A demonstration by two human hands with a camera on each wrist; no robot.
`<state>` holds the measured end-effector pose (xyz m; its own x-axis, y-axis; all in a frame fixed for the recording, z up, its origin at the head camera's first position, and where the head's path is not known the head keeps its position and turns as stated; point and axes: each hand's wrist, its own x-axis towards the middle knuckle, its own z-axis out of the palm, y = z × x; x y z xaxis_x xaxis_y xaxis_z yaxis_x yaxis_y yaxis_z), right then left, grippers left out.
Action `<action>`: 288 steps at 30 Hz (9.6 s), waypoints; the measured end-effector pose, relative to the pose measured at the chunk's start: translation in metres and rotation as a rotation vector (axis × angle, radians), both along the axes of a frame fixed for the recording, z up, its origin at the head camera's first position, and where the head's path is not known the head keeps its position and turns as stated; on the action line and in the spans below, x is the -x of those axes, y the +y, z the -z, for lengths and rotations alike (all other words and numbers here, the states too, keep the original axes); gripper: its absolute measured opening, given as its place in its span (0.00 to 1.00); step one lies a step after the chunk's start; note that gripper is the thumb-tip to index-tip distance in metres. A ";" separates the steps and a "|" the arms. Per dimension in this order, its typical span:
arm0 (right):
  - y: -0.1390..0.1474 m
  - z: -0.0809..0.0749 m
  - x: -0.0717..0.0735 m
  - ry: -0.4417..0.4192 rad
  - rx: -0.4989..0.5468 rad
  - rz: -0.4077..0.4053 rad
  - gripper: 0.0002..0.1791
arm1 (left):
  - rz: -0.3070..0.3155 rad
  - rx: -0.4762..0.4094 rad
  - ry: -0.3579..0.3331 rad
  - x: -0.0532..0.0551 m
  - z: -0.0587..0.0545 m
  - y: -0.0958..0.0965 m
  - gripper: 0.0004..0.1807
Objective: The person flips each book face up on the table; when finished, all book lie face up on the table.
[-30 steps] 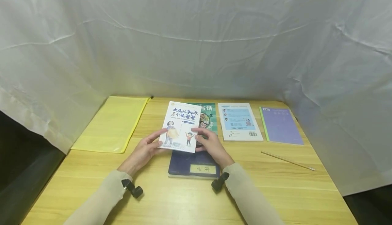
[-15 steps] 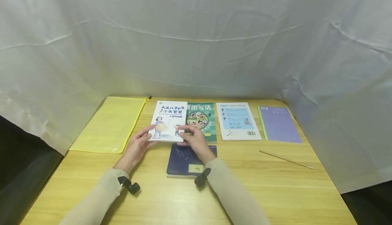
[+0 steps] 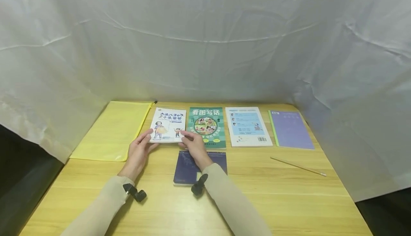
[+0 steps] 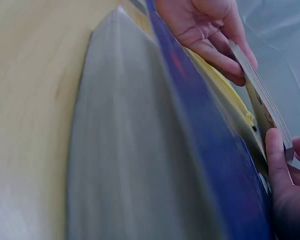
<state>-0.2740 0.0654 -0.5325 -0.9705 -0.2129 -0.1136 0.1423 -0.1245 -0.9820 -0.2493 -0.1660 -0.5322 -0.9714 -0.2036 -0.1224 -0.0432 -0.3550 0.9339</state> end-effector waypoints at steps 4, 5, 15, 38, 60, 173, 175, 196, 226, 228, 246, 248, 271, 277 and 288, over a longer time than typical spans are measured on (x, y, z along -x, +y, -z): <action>-0.005 -0.002 -0.001 -0.027 -0.050 -0.004 0.21 | -0.023 0.027 -0.023 0.000 -0.001 -0.002 0.24; -0.006 -0.002 -0.001 -0.032 -0.055 0.000 0.21 | -0.023 0.032 -0.028 0.000 -0.002 -0.003 0.24; -0.012 -0.011 -0.006 -0.050 -0.122 0.005 0.21 | -0.006 0.097 -0.088 0.002 -0.008 -0.008 0.23; 0.038 -0.030 0.002 0.075 -0.076 0.005 0.22 | 0.087 0.572 -0.027 0.002 -0.035 0.011 0.16; 0.191 -0.041 0.006 0.233 -0.331 0.098 0.21 | 0.328 0.620 0.130 0.023 -0.058 0.121 0.17; 0.323 0.002 -0.024 0.015 0.174 0.014 0.30 | 0.458 0.105 -0.035 0.006 -0.014 0.249 0.20; 0.320 0.002 -0.023 0.011 0.145 0.071 0.26 | 0.472 0.118 -0.030 0.005 -0.013 0.244 0.21; 0.309 0.001 -0.026 0.089 0.187 0.126 0.41 | 0.494 0.126 0.037 0.014 -0.020 0.194 0.17; 0.299 0.015 -0.027 0.178 0.286 -0.019 0.24 | 0.341 0.053 -0.038 0.036 -0.021 0.125 0.19; 0.297 0.016 -0.027 0.192 0.233 -0.012 0.24 | 0.331 0.052 -0.048 0.037 -0.022 0.121 0.19; 0.273 0.000 -0.014 0.419 0.109 0.066 0.28 | 0.294 -0.126 -0.011 0.045 -0.031 0.110 0.19; 0.269 -0.004 -0.012 0.429 0.115 0.099 0.27 | 0.292 -0.144 0.000 0.046 -0.031 0.109 0.19; 0.245 -0.026 0.005 0.429 0.041 0.323 0.30 | 0.326 -0.304 0.134 0.046 -0.036 0.115 0.28; 0.242 -0.029 0.006 0.398 0.054 0.377 0.29 | 0.314 -0.357 0.129 0.045 -0.037 0.115 0.27; 0.239 -0.031 0.012 0.277 0.109 0.448 0.28 | 0.257 -0.116 0.092 0.044 -0.035 0.114 0.24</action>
<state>-0.2864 0.3049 -0.5018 -0.9595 0.2326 0.1592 -0.2107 -0.2167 -0.9532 -0.2933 -0.0518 -0.4971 -0.9974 0.0610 -0.0391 -0.0624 -0.4479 0.8919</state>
